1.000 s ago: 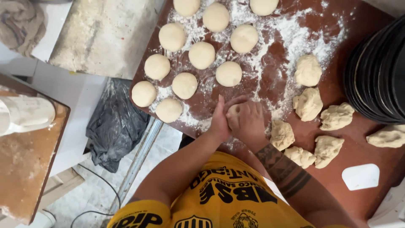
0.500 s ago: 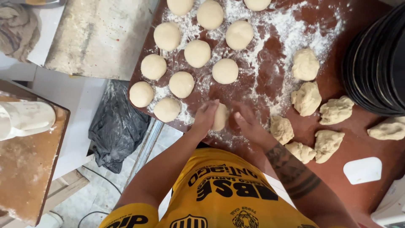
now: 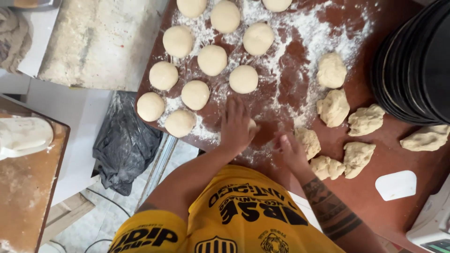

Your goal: Shaping pieces of dough into uniform balls on a floured surface

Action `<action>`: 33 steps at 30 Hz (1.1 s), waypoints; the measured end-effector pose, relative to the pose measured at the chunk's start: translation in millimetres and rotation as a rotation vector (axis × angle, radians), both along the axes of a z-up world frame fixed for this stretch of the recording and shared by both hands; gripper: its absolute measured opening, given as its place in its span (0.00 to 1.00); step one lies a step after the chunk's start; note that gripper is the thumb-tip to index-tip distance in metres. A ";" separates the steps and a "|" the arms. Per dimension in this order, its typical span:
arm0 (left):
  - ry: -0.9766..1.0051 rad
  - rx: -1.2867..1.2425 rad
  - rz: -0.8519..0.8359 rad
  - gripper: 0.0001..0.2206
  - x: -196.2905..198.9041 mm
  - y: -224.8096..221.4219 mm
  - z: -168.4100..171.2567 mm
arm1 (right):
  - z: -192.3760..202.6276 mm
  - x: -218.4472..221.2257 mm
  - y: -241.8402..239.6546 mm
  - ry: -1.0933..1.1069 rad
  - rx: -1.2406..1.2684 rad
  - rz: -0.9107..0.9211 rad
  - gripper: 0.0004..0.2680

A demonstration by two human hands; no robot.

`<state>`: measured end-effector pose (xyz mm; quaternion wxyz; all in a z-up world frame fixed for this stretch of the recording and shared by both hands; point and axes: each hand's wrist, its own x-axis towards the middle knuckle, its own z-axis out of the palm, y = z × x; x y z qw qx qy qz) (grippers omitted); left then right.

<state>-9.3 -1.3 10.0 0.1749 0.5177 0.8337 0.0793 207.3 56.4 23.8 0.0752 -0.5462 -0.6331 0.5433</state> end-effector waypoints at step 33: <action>-1.001 -0.151 1.415 0.21 -73.9 -114.4 107.8 | -30.3 -118.9 352.5 -0.189 0.560 -0.059 0.13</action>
